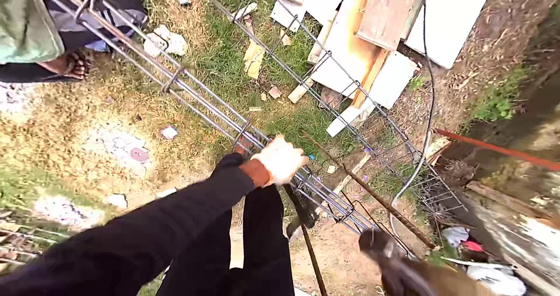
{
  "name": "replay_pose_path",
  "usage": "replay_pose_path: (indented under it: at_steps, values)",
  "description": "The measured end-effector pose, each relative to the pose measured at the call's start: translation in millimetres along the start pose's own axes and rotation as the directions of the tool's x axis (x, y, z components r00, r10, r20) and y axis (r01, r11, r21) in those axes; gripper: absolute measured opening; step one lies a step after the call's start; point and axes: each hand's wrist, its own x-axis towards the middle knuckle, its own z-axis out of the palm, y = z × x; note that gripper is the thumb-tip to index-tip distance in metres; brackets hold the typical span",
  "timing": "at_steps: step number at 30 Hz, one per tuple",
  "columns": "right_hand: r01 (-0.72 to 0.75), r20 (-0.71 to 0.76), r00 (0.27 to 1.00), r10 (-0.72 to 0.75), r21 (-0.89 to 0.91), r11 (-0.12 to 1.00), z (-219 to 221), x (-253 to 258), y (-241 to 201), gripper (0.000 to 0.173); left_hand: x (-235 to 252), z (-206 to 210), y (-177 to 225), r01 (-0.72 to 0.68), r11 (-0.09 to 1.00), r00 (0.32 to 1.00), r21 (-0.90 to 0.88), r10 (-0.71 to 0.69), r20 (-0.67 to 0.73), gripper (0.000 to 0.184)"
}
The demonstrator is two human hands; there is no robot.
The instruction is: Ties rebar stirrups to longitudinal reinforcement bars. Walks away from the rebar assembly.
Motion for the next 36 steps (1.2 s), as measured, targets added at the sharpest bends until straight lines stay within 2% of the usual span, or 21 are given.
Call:
replay_pose_path:
  at_steps: [2, 3, 5, 7, 11, 12, 14, 15, 18, 20, 25, 27, 29, 31, 33, 36]
  values:
    - [0.0, 0.131, 0.991, 0.035, -0.26, 0.966, -50.1, 24.5, -4.5, 0.011, 17.1, -2.3, 1.0, -0.004, 1.0, 0.984, -0.027, 0.009, 0.176, 0.048]
    - [0.006, 0.12, 0.992, 0.047, -0.406, 0.914, -67.2, 38.8, -2.4, 0.01, 24.3, -6.7, 1.8, -0.014, 0.999, 0.975, -0.037, 0.022, 0.222, 0.052]
    - [0.055, 0.062, 0.998, -0.018, -0.681, 0.73, -85.4, 68.1, 7.8, 0.012, 31.8, -11.4, 6.2, -0.022, 0.998, 0.961, -0.059, 0.038, 0.275, 0.052]
    - [0.069, 0.061, 0.998, -0.032, -0.862, 0.503, -93.1, 97.6, 16.0, 0.017, 33.8, -9.6, 5.8, 0.01, 0.996, 0.957, -0.093, 0.018, 0.291, 0.049]
    - [-0.075, -0.053, 0.979, 0.195, -0.991, 0.109, -72.9, 142.4, 12.9, 0.033, 44.6, 21.4, -10.7, 0.003, 0.994, 0.979, -0.111, 0.019, 0.201, 0.028]
    - [-0.083, -0.076, 0.98, 0.184, -0.996, 0.03, -65.2, 149.7, 18.1, 0.032, 47.0, 28.5, -13.1, 0.026, 0.992, 0.98, -0.121, -0.001, 0.197, 0.022]
    - [-0.059, -0.062, 0.997, 0.036, -0.995, -0.078, -57.8, 159.5, 36.8, 0.021, 52.1, 47.2, -21.1, 0.069, 0.99, 0.983, -0.123, -0.046, 0.179, 0.019]
    - [-0.041, -0.037, 0.999, -0.032, -0.994, -0.105, -55.8, 163.5, 45.4, 0.016, 52.1, 44.6, -19.8, 0.1, 0.987, 0.973, -0.125, -0.071, 0.221, 0.019]
    - [-0.029, -0.012, 0.994, -0.108, -0.988, -0.154, -52.4, 173.6, 60.5, 0.015, 55.4, 48.4, -21.0, 0.147, 0.982, 0.955, -0.115, -0.111, 0.274, 0.017]
    - [-0.036, -0.017, 0.994, -0.112, -0.984, -0.174, -48.6, 176.4, 66.9, 0.018, 59.0, 59.5, -19.5, 0.159, 0.979, 0.958, -0.13, -0.121, 0.261, 0.021]
    - [-0.092, -0.071, 0.994, -0.086, -0.959, -0.269, -37.6, 184.1, 67.4, 0.019, 51.2, 36.3, -10.5, 0.128, 0.979, 0.965, -0.159, -0.086, 0.249, 0.015]
    - [-0.106, -0.086, 0.993, -0.078, -0.948, -0.301, -33.1, 186.5, 67.5, 0.022, 53.9, 48.8, -11.8, 0.122, 0.98, 0.972, -0.16, -0.085, 0.219, 0.016]
    - [-0.084, -0.065, 0.995, -0.069, -0.943, -0.322, -32.6, 188.8, 63.1, 0.018, 52.2, 57.8, -12.1, 0.094, 0.982, 0.986, -0.164, -0.069, 0.152, 0.016]
    - [-0.024, -0.016, 0.999, -0.033, -0.958, -0.286, -38.4, 190.4, 55.7, 0.009, 43.6, 35.9, -6.4, 0.065, 0.984, 0.985, -0.168, -0.036, 0.169, 0.015]
    - [0.043, 0.031, 0.998, 0.053, -0.968, -0.248, -48.6, 192.2, 50.6, 0.01, 36.8, 8.4, -1.5, 0.06, 0.984, 0.972, -0.165, -0.02, 0.232, 0.014]
    - [0.098, 0.085, 0.993, 0.086, -0.982, -0.164, -65.1, 197.2, 59.9, 0.012, 33.1, 2.7, -2.1, 0.049, 0.981, 0.976, -0.186, -0.007, 0.219, 0.015]
